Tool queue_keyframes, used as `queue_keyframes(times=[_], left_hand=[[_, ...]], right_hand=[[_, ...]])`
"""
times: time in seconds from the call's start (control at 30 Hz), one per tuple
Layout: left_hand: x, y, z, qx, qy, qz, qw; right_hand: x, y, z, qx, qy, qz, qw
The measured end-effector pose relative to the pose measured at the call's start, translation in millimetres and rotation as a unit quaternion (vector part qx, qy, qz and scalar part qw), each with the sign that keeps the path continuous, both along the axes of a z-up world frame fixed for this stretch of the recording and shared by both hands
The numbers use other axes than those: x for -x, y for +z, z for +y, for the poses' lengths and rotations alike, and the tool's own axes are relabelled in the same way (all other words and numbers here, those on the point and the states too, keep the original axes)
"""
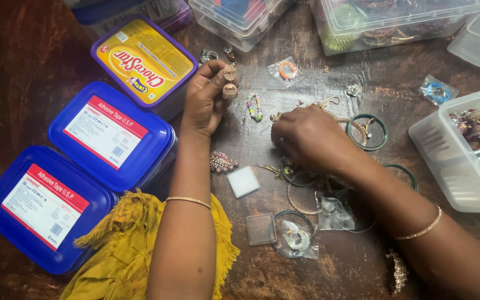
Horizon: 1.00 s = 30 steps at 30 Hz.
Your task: The person sorts various items of jewelry on a table, placing them into a divided plastic storage container. The person handles earrings, bangles, and necklaces, placing some into the container and leaving others on the table surface.
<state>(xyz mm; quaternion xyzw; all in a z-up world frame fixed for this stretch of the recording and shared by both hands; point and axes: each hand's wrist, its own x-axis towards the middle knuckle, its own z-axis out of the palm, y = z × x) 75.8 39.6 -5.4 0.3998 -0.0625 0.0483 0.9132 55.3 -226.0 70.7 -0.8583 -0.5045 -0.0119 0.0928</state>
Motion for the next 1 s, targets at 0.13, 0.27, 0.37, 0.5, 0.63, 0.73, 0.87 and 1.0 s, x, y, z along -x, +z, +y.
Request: queue_keyframes(times=[0.13, 0.27, 0.37, 0.5, 0.63, 0.73, 0.87, 1.0], left_hand=[[1, 1, -4, -0.015, -0.015, 0.009, 1.000], [0, 1, -10, -0.077, -0.052, 0.000, 0.996], [1, 3, -12, -0.103, -0.080, -0.008, 0.991], [2, 7, -14, -0.138, -0.079, 0.018, 0.987], [0, 5, -12, -0.174, -0.056, 0.022, 0.983], [-5, 1, -10, -0.123, -0.048, -0.005, 0.991], [-11, -4, -3, -0.109, 0.083, 0.029, 0.990], [-20, -11, -7, -0.144, 0.214, -0.019, 0.966]], right_hand=[[-11, 0, -5, -0.140, -0.071, 0.122, 0.980], [-19, 0, -3, -0.216, -0.142, 0.242, 0.935], [-26, -1, 7, -0.265, -0.127, 0.232, 0.928], [-42, -4, 28, -0.316, -0.102, 0.250, 0.910], [-55, -6, 45, -0.322, -0.120, 0.249, 0.906], [-67, -10, 53, -0.320, -0.123, 0.267, 0.901], [-89, -19, 69, -0.294, -0.115, 0.230, 0.920], [-108, -31, 88, -0.314, -0.098, 0.242, 0.913]])
